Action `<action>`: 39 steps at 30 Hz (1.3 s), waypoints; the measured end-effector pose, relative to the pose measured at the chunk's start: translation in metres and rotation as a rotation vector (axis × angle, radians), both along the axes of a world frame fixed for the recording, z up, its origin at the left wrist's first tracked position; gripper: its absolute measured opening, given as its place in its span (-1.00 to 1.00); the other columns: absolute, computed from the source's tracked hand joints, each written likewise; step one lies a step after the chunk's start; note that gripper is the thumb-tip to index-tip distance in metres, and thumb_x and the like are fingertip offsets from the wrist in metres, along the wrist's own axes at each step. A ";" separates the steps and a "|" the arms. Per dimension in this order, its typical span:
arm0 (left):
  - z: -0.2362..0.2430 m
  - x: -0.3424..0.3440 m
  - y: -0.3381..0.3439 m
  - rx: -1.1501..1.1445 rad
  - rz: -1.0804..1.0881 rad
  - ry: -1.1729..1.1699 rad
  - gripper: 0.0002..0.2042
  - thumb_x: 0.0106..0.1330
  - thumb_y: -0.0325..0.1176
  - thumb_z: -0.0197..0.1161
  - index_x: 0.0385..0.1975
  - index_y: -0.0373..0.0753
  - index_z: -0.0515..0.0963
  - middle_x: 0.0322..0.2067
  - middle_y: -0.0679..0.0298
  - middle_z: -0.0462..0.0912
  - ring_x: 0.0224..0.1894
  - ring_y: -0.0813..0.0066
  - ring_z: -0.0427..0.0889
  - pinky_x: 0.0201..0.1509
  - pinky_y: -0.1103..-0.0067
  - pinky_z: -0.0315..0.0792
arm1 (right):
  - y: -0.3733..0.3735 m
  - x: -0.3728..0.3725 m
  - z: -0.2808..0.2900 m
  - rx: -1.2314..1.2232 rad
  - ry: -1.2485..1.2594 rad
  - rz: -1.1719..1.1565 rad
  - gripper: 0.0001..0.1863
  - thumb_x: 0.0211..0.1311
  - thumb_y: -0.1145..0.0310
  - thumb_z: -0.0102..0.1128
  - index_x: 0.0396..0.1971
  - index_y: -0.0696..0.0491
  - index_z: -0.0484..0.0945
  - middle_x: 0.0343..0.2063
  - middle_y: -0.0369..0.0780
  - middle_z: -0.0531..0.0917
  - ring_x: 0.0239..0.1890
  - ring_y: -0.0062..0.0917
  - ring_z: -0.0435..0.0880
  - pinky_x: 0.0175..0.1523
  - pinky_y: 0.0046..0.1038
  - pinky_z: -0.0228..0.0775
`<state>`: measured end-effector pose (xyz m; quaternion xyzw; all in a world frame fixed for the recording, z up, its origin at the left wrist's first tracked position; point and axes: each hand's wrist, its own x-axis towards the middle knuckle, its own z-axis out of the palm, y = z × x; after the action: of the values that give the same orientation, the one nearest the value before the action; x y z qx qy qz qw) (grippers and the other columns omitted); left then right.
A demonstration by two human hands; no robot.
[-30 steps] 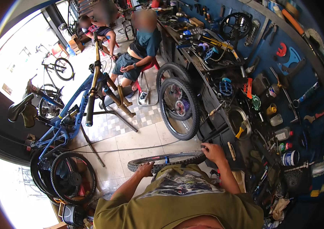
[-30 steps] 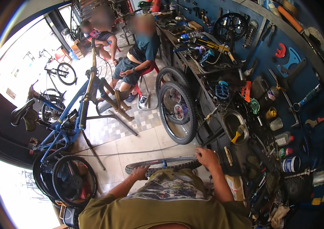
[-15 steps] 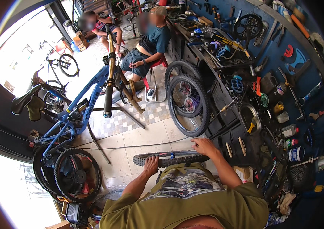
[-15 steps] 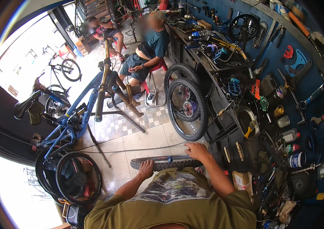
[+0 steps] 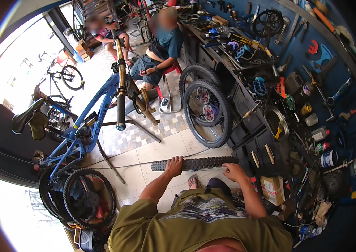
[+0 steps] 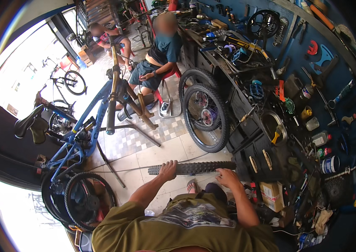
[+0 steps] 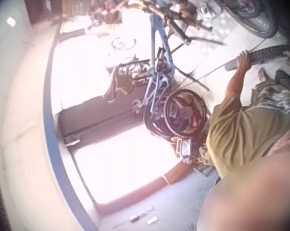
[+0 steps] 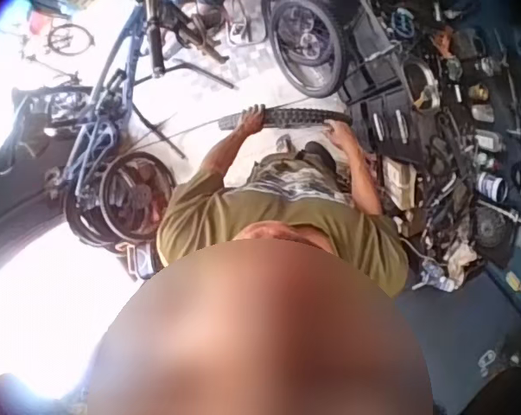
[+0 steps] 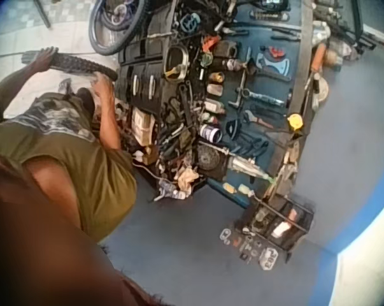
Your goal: The person cleans the rear derailleur of a bicycle with a cloth, then removes the rear wheel. They apply lubricant to a small component and use a tool to adjust the wheel's hub area before reattaching the wheel to the frame.
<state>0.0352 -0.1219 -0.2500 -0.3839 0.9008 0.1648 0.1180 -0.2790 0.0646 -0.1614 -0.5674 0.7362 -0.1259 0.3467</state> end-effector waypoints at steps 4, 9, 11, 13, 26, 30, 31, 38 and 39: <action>0.010 -0.037 0.015 0.011 -0.022 -0.055 -0.44 0.14 -0.40 0.28 0.18 -0.26 0.31 0.07 -0.03 0.51 0.19 0.02 0.53 0.15 0.10 0.43 | 0.015 -0.011 0.003 0.083 0.029 -0.030 -0.50 0.21 0.14 0.32 0.14 -0.03 0.59 -0.15 -0.10 0.74 -0.02 -0.13 0.68 0.09 -0.18 0.51; 0.014 -0.058 0.029 0.024 -0.080 -0.022 -0.39 0.08 -0.35 0.34 0.18 -0.23 0.32 0.06 -0.05 0.51 0.17 -0.07 0.54 0.14 0.10 0.46 | 0.020 -0.022 -0.004 -0.028 -0.009 -0.070 -0.50 0.19 0.16 0.33 0.13 -0.01 0.59 -0.21 -0.10 0.75 -0.08 -0.13 0.70 0.03 -0.17 0.51; 0.011 -0.066 0.033 0.038 -0.075 -0.034 -0.39 0.08 -0.34 0.36 0.18 -0.22 0.32 0.06 -0.05 0.51 0.17 -0.05 0.54 0.14 0.11 0.46 | 0.027 -0.027 -0.009 -0.046 -0.011 -0.073 -0.49 0.18 0.18 0.35 0.13 0.02 0.60 -0.25 -0.10 0.76 -0.11 -0.12 0.71 0.01 -0.16 0.52; 0.008 -0.072 0.038 0.027 -0.083 -0.028 -0.37 0.09 -0.31 0.38 0.19 -0.20 0.30 0.05 -0.04 0.52 0.14 -0.02 0.56 0.12 0.12 0.47 | 0.038 -0.033 -0.016 0.011 -0.033 -0.074 -0.49 0.18 0.17 0.35 0.13 0.02 0.60 -0.24 -0.10 0.76 -0.12 -0.12 0.71 0.01 -0.16 0.51; 0.002 -0.075 0.063 0.049 -0.053 0.034 -0.46 0.12 -0.43 0.30 0.15 -0.16 0.33 -0.10 0.01 0.59 0.04 -0.03 0.63 0.03 0.05 0.47 | 0.082 -0.058 -0.042 0.171 -0.020 0.013 -0.40 0.13 0.09 0.38 0.18 -0.03 0.56 -0.13 -0.08 0.75 -0.02 -0.15 0.70 0.09 -0.17 0.52; 0.007 -0.072 0.049 0.092 -0.070 0.016 -0.48 0.14 -0.42 0.28 0.15 -0.12 0.33 -0.03 -0.03 0.56 0.07 -0.05 0.61 0.05 0.03 0.44 | 0.074 -0.048 -0.034 0.180 0.028 -0.029 -0.39 0.14 0.10 0.37 0.21 -0.04 0.53 -0.08 -0.06 0.73 0.02 -0.15 0.68 0.12 -0.17 0.50; 0.007 -0.070 0.043 0.107 -0.079 0.010 -0.48 0.14 -0.42 0.27 0.15 -0.11 0.33 -0.02 -0.04 0.54 0.09 -0.06 0.60 0.06 0.02 0.44 | 0.071 -0.045 -0.032 0.144 0.028 -0.034 -0.39 0.14 0.11 0.39 0.20 -0.02 0.54 -0.10 -0.05 0.73 0.00 -0.13 0.69 0.11 -0.18 0.50; 0.038 0.011 0.016 0.193 -0.073 -0.037 -0.37 0.05 -0.28 0.39 0.20 -0.03 0.36 0.04 -0.05 0.56 0.13 -0.04 0.58 0.09 0.06 0.47 | 0.053 0.009 -0.022 0.086 0.110 -0.122 -0.36 0.13 0.06 0.41 0.19 0.03 0.56 -0.11 -0.05 0.73 0.01 -0.10 0.67 0.12 -0.18 0.49; 0.040 0.019 0.009 0.185 -0.101 -0.018 -0.35 0.02 -0.25 0.41 0.20 -0.02 0.37 0.03 -0.05 0.57 0.12 -0.04 0.59 0.08 0.06 0.48 | 0.058 0.016 -0.019 0.105 0.135 -0.149 -0.36 0.12 0.06 0.41 0.19 0.03 0.55 -0.10 -0.05 0.73 0.02 -0.10 0.67 0.12 -0.18 0.49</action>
<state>0.0544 -0.1129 -0.2099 -0.3270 0.8989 0.2377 0.1690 -0.2631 0.1230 -0.1800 -0.4996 0.8034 -0.0741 0.3153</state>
